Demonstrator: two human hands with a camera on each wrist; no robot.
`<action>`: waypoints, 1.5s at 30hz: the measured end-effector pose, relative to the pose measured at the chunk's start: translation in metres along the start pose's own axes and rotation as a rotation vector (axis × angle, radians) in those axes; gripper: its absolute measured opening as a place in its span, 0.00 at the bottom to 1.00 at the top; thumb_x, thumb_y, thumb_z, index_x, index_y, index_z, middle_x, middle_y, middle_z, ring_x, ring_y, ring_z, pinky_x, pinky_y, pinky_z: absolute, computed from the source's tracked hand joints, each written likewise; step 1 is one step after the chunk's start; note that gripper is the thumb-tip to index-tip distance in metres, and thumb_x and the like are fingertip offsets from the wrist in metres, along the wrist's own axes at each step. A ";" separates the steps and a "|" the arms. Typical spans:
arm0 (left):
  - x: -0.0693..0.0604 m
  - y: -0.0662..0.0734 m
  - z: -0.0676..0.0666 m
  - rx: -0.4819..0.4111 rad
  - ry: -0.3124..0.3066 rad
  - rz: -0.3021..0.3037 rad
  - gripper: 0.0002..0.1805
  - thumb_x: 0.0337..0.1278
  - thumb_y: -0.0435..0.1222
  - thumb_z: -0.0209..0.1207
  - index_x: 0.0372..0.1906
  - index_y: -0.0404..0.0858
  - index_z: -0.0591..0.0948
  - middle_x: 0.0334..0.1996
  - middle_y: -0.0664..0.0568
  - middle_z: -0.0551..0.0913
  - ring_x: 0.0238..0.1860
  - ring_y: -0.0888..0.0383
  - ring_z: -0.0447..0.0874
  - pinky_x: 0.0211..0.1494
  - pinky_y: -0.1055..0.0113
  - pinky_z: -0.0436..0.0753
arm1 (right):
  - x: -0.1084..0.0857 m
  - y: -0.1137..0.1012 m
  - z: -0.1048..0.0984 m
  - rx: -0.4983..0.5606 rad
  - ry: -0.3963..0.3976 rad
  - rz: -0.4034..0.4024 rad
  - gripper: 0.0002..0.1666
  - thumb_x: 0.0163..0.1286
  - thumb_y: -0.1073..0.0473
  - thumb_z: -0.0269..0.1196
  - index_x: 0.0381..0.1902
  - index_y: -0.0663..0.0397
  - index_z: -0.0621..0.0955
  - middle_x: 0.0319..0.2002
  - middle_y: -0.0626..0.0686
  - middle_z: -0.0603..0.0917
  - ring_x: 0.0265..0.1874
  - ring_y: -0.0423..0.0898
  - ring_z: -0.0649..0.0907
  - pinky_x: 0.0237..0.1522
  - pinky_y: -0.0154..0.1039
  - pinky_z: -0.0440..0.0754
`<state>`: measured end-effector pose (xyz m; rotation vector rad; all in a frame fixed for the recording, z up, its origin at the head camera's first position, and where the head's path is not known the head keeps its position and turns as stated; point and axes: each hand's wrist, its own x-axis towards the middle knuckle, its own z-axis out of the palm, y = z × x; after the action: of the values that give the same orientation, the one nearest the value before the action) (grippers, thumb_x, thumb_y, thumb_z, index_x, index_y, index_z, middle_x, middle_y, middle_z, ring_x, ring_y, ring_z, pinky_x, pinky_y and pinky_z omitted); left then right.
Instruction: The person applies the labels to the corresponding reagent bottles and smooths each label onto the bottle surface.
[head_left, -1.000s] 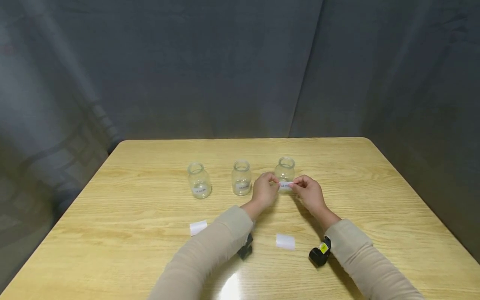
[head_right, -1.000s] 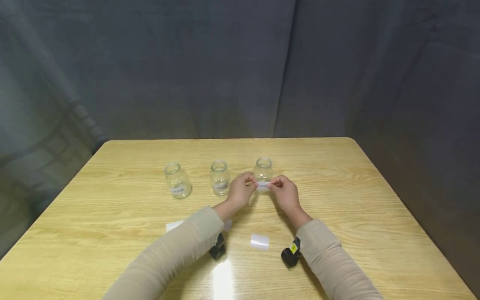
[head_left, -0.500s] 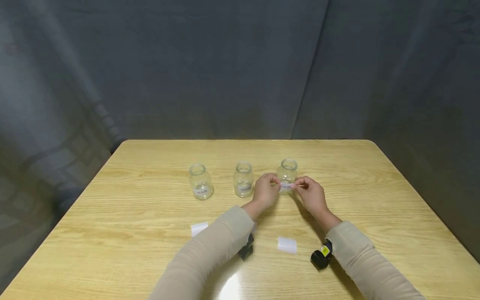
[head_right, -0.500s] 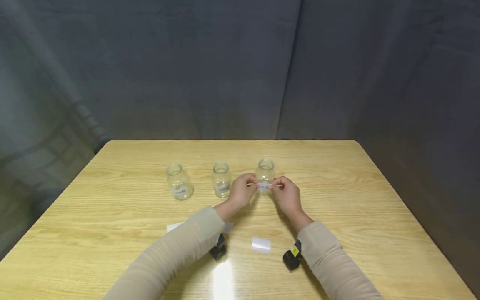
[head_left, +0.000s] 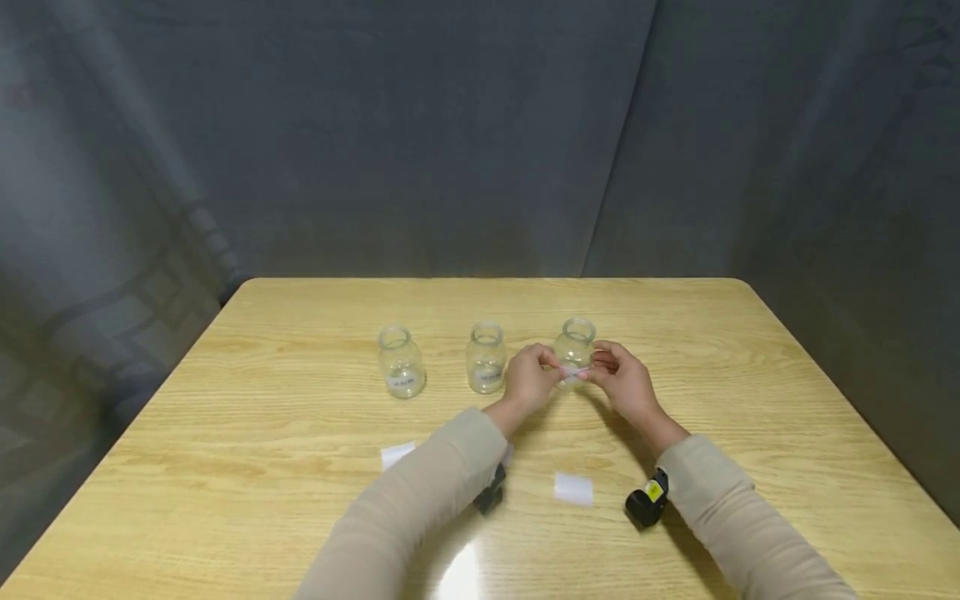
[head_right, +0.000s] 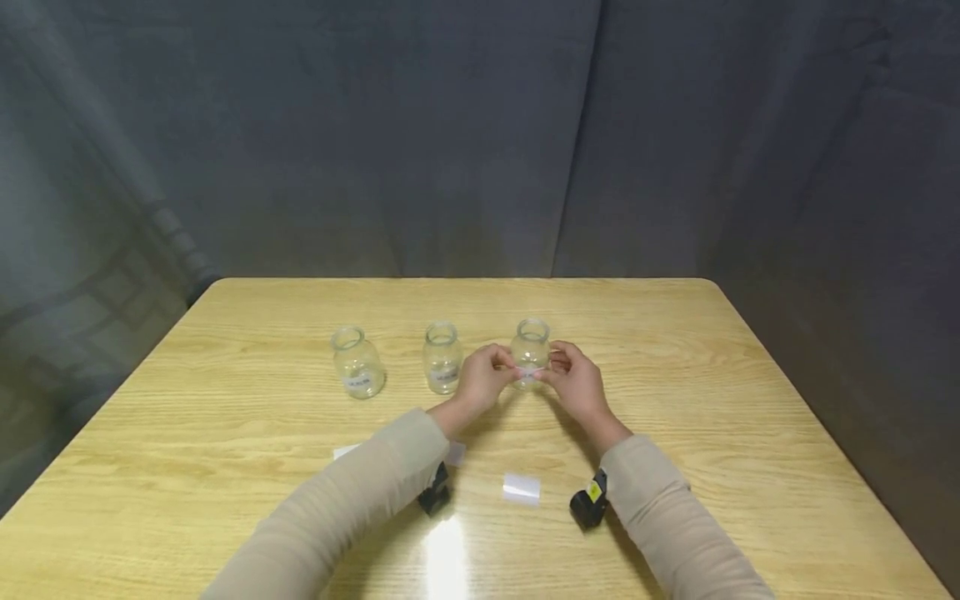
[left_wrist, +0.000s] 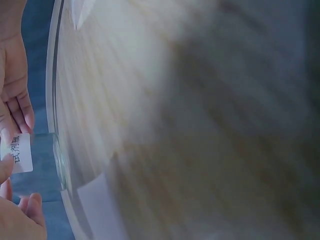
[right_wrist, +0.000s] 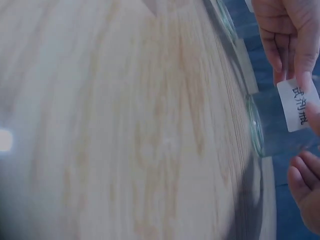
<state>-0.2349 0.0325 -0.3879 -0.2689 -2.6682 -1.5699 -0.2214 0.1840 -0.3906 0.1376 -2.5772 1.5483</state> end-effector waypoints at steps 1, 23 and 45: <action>0.001 0.000 0.000 -0.014 -0.002 -0.011 0.11 0.40 0.34 0.63 0.29 0.38 0.73 0.38 0.51 0.76 0.40 0.56 0.74 0.38 0.70 0.75 | 0.000 0.001 -0.001 0.023 -0.017 0.000 0.30 0.54 0.65 0.62 0.54 0.67 0.65 0.47 0.66 0.73 0.46 0.56 0.74 0.45 0.41 0.73; 0.013 0.000 -0.011 0.173 -0.135 0.050 0.21 0.34 0.38 0.65 0.40 0.36 0.76 0.36 0.50 0.80 0.38 0.58 0.78 0.37 0.75 0.75 | 0.005 0.009 -0.009 -0.035 -0.071 0.006 0.27 0.53 0.63 0.63 0.50 0.72 0.70 0.44 0.65 0.76 0.44 0.55 0.76 0.40 0.36 0.76; 0.011 -0.006 -0.008 0.123 -0.131 0.081 0.20 0.34 0.31 0.66 0.40 0.34 0.74 0.37 0.47 0.79 0.38 0.57 0.78 0.37 0.75 0.76 | 0.002 0.008 -0.011 -0.091 -0.081 0.007 0.27 0.53 0.61 0.63 0.50 0.69 0.71 0.45 0.63 0.76 0.44 0.54 0.77 0.40 0.37 0.76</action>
<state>-0.2473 0.0246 -0.3877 -0.4843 -2.7978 -1.4063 -0.2237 0.1971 -0.3920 0.1855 -2.7080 1.4532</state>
